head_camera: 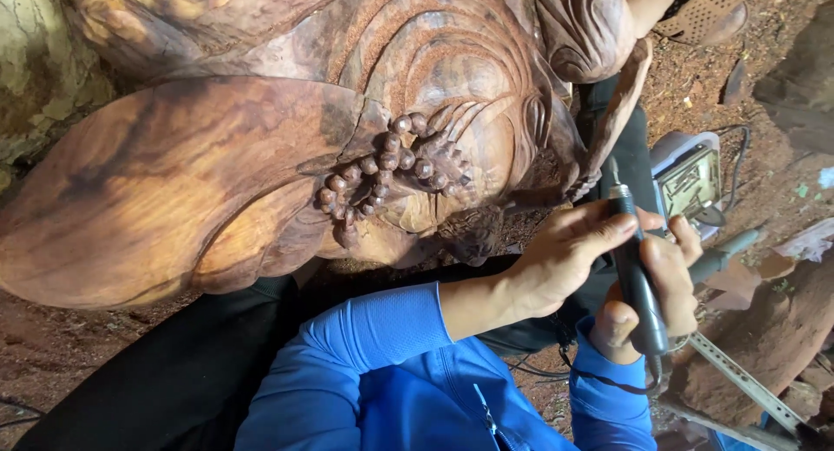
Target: The person is using a handheld rotary tool to carve intricate details into a large wooden sculpture while sitting on the ground.
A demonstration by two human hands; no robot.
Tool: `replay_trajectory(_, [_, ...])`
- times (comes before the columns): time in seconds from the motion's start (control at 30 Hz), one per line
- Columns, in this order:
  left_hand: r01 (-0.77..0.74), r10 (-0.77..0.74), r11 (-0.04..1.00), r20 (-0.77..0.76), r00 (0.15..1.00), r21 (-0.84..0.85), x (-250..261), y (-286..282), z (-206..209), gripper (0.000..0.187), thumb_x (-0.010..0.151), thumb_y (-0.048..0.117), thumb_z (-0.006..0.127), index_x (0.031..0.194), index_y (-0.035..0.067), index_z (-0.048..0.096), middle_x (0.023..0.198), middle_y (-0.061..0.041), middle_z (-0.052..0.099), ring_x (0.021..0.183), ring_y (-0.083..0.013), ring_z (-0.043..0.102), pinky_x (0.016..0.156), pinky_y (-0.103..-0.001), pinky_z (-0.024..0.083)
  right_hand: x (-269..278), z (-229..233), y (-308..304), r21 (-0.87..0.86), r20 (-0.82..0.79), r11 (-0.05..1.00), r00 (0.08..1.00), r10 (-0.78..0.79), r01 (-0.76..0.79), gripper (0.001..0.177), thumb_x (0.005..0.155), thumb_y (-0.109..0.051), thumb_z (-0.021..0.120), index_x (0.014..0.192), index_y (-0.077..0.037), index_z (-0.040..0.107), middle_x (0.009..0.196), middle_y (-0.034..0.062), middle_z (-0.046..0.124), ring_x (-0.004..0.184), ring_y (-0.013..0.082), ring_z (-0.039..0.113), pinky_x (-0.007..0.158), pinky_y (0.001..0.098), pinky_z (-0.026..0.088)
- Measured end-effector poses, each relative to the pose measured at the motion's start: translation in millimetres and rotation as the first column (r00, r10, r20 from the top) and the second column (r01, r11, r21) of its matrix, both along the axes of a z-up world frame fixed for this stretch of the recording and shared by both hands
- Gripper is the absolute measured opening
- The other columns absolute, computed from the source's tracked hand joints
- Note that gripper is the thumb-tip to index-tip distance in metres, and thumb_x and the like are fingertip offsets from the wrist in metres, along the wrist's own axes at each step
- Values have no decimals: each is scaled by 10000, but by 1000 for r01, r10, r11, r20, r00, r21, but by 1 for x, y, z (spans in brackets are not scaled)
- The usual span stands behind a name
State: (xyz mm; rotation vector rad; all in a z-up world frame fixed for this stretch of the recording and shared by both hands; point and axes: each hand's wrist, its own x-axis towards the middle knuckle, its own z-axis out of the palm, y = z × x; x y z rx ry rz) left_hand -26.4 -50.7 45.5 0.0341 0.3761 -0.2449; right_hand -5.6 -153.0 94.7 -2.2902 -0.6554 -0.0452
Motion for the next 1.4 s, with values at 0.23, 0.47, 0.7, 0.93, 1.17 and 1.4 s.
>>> replay_trajectory(0.23, [-35, 32, 999, -126, 992, -22, 7, 3, -9, 218, 1089, 262, 612, 1166, 81, 704, 1155, -45, 724, 987, -80, 595, 911, -244, 444, 21, -15, -22, 67, -137, 998, 990, 27, -18, 501, 1029, -531, 580, 1348, -148, 534, 1390, 110, 577, 1524, 360, 436, 1370, 585, 342])
replay_trajectory(0.47, [-141, 79, 952, -227, 971, -270, 30, -9, -25, 319, 1085, 383, 592, 1226, 103, 652, 1109, -51, 676, 988, -124, 641, 845, -301, 485, 108, -10, -2, -60, -339, 935, 888, 310, -350, 343, 874, -248, 629, 1066, 34, 665, 942, 177, 682, 1003, 279, 677, 1406, 588, 368])
replay_trajectory(0.7, [-200, 67, 923, -373, 926, -330, 51, -27, -49, 320, 1020, 407, 680, 1172, 125, 687, 1028, -15, 712, 955, -123, 667, 850, -322, 461, 140, -2, 42, -245, -472, 837, 814, 338, -490, 320, 879, -90, 658, 1075, 160, 689, 951, 227, 661, 1289, 478, 631, 1381, 625, 395])
replay_trajectory(0.93, [-239, 121, 903, -321, 939, -358, 48, -27, -55, 287, 1064, 404, 654, 1083, 121, 702, 979, -11, 731, 913, -102, 670, 829, -299, 458, 145, -1, 49, -288, -480, 797, 800, 360, -531, 298, 824, -52, 683, 1036, 157, 712, 888, 207, 667, 1024, 366, 638, 1333, 584, 412])
replay_trajectory(1.17, [-224, 114, 904, -301, 947, -365, 45, -30, -59, 231, 1076, 330, 626, 1128, 112, 686, 996, -14, 734, 940, -103, 678, 836, -289, 484, 144, 0, 53, -307, -464, 774, 797, 386, -554, 282, 828, -59, 690, 1018, 147, 719, 860, 204, 662, 935, 338, 644, 1327, 600, 421])
replay_trajectory(1.4, [-48, -12, 977, -278, 960, -210, 11, -23, -19, 197, 1006, 294, 693, 1141, 155, 728, 1124, -37, 746, 1032, -134, 682, 841, -330, 506, 109, 24, 9, -169, -440, 890, 841, 316, -423, 327, 820, -259, 654, 1014, 4, 663, 956, 136, 675, 1007, 259, 661, 1445, 604, 366])
